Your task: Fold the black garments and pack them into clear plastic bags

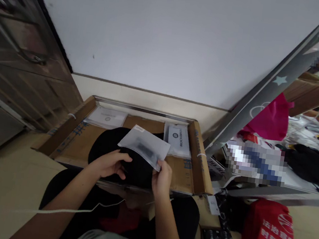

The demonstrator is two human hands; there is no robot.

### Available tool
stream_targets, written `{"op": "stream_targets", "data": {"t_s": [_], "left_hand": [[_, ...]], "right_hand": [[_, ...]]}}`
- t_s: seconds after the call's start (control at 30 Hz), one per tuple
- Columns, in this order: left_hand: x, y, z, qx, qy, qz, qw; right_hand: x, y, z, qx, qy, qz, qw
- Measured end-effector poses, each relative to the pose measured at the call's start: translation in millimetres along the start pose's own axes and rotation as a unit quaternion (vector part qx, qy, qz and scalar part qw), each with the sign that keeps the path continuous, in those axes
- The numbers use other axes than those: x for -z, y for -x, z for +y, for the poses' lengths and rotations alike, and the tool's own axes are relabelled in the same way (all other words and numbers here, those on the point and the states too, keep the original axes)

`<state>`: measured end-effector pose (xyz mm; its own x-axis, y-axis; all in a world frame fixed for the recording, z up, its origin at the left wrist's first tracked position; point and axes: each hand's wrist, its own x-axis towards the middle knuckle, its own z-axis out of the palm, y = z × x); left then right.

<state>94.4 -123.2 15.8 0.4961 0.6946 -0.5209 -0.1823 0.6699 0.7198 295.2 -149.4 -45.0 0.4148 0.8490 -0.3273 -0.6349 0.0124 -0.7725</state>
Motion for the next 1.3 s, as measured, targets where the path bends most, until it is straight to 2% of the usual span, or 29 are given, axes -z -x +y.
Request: {"op": "stream_targets", "data": {"t_s": [0.1,0.23,0.37,0.53,0.67,0.77,0.87,0.93,1.0,1.03,1.1,1.17,1.23,1.3], "left_hand": [[-9.1,2.8,-10.3,-0.016,0.039,0.010,0.999],[-17.0,2.7,-19.6,-0.074,0.106,0.072,0.989],[-16.9,1.4,-28.2,-0.089,0.131,0.112,0.981],[-13.7,-1.6,-42.4,-0.124,0.157,0.151,0.968],[-21.5,-3.5,-47.6,-0.141,0.205,0.171,0.953],[-30.2,1.4,-49.7,-0.125,0.212,0.155,0.957],[-26.6,18.4,-50.6,-0.048,0.109,0.127,0.985],[-14.6,34.0,-46.9,-0.018,-0.034,0.140,0.989],[0.6,47.6,-37.0,-0.047,-0.168,0.190,0.966],[7.5,52.2,-29.7,-0.079,-0.203,0.219,0.951],[17.1,56.2,-12.2,-0.161,-0.191,0.272,0.929],[20.9,53.5,5.8,-0.226,-0.108,0.281,0.926],[22.3,46.4,20.5,-0.256,-0.032,0.226,0.939],[26.0,36.6,31.1,-0.270,-0.013,0.169,0.948]], "right_hand": [[-2.6,-13.0,-7.5,0.026,-0.002,0.039,0.999],[-11.5,-27.4,-24.5,0.100,-0.007,0.024,0.995],[-19.0,-38.1,-46.7,0.165,-0.024,-0.007,0.986],[-21.4,-47.6,-67.8,0.191,-0.053,-0.009,0.980],[-22.4,-48.9,-72.1,0.192,-0.069,-0.025,0.979],[-21.8,-46.7,-68.4,0.181,-0.078,-0.032,0.980],[-18.3,-42.9,-62.6,0.157,-0.078,-0.046,0.983],[-15.9,-38.6,-59.3,0.136,-0.071,-0.063,0.986],[-16.3,-31.8,-56.6,0.110,-0.066,-0.078,0.989],[-18.1,-27.3,-55.4,0.096,-0.065,-0.085,0.990],[-25.0,-16.8,-52.2,0.070,-0.064,-0.101,0.990],[-34.4,-5.9,-47.5,0.053,-0.051,-0.119,0.990],[-43.0,3.0,-41.6,0.041,-0.026,-0.136,0.990],[-49.0,8.0,-35.3,0.023,0.008,-0.152,0.988]]}}
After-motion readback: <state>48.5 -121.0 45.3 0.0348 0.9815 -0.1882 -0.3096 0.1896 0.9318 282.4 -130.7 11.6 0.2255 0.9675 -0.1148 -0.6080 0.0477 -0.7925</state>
